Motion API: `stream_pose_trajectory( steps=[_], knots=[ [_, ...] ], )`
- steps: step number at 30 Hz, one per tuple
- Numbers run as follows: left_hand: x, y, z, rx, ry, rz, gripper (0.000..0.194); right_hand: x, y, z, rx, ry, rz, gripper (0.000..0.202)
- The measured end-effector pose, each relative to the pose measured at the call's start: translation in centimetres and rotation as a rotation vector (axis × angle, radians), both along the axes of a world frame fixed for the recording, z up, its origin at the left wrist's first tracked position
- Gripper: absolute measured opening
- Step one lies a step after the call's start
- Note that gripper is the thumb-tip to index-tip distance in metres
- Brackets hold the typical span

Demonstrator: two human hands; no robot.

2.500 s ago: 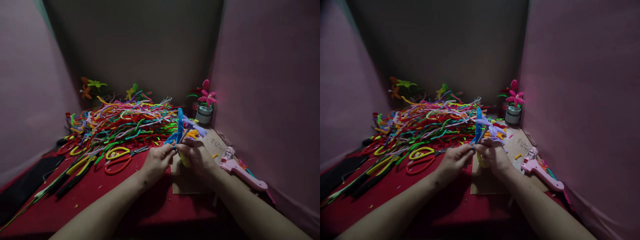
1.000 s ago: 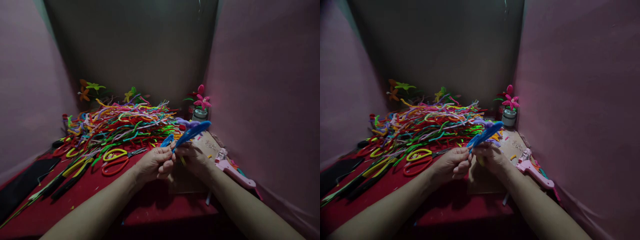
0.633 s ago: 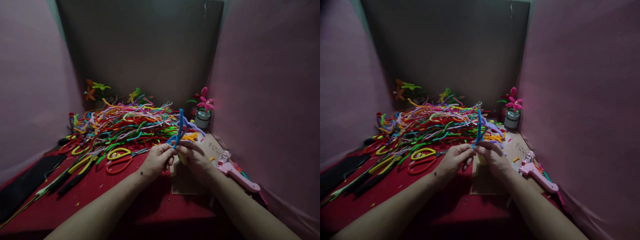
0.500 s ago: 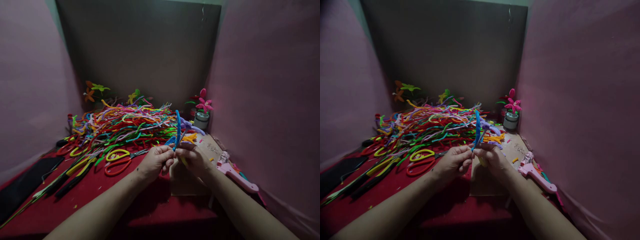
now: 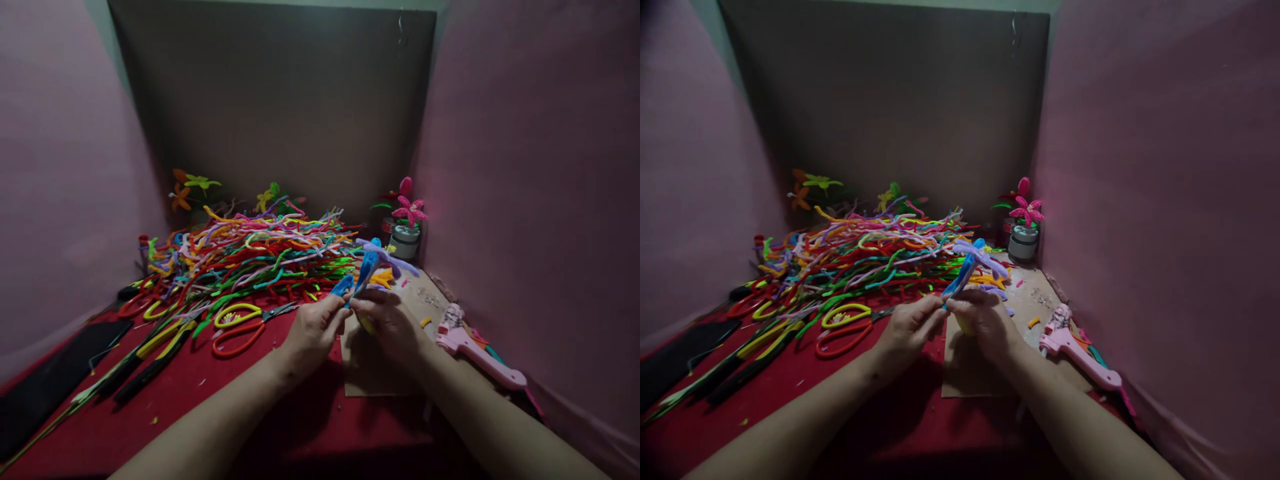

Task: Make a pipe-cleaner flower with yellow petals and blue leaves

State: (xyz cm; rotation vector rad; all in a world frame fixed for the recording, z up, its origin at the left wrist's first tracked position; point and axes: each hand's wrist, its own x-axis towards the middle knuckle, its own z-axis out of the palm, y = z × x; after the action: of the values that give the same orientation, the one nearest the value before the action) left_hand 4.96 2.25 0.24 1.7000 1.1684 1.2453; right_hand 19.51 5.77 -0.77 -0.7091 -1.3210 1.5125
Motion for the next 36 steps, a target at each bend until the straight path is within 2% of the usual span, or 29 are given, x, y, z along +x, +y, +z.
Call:
stream_pose_trajectory(
  steps=[2, 6, 10, 14, 17, 19, 20, 23, 25, 26, 28, 32, 36],
  knots=[
    [0.1, -0.1, -0.1, 0.004, 0.01, 0.029, 0.021, 0.0, -0.2, 0.2, 0.032, -0.024, -0.013, 0.016],
    [0.1, 0.1, 0.0, -0.257, -0.213, -0.079, 0.022, 0.1, -0.4, 0.7, 0.075, -0.027, 0.04, 0.017],
    [-0.1, 0.2, 0.1, -0.386, -0.388, -0.179, 0.023, 0.4, -0.1, 0.9, 0.091, -0.052, 0.116, 0.018],
    [-0.3, 0.3, -0.3, -0.588, -0.602, -0.412, 0.021, 0.6, 0.1, 0.2, -0.068, -0.011, 0.157, 0.019],
    [-0.6, 0.3, -0.5, -0.681, -0.653, -0.592, 0.02, 0.5, 0.1, -0.2, -0.085, 0.093, 0.284, 0.005],
    [-0.7, 0.2, -0.4, -0.611, -0.528, -0.562, 0.021, 0.4, 0.2, -0.3, -0.084, 0.142, 0.289, 0.004],
    [-0.7, 0.1, -0.2, -0.519, -0.416, -0.483, 0.022, 0.3, 0.2, -0.2, -0.088, 0.15, 0.25, 0.007],
    [-0.7, -0.1, -0.1, -0.114, -0.03, -0.141, 0.016, 0.3, 0.3, -0.1, -0.101, 0.1, 0.117, 0.015],
    [-0.5, -0.2, -0.3, 0.072, 0.113, 0.019, 0.009, 0.3, 0.3, 0.1, -0.087, 0.027, 0.084, 0.014],
    [-0.5, -0.2, -0.4, 0.104, 0.136, 0.054, 0.011, 0.3, 0.2, 0.2, -0.064, -0.01, 0.079, 0.015],
    [-0.3, -0.1, -0.5, 0.025, 0.086, 0.056, 0.02, 0.3, 0.0, 0.4, 0.009, -0.063, 0.086, 0.017],
    [-0.2, 0.2, -0.3, -0.352, -0.237, -0.102, 0.023, 0.4, -0.1, 0.5, 0.112, -0.115, 0.129, 0.022],
    [-0.4, 0.5, -0.2, -0.5, -0.507, -0.267, 0.021, 0.5, 0.2, 0.2, 0.13, -0.163, 0.141, 0.018]
  ],
)
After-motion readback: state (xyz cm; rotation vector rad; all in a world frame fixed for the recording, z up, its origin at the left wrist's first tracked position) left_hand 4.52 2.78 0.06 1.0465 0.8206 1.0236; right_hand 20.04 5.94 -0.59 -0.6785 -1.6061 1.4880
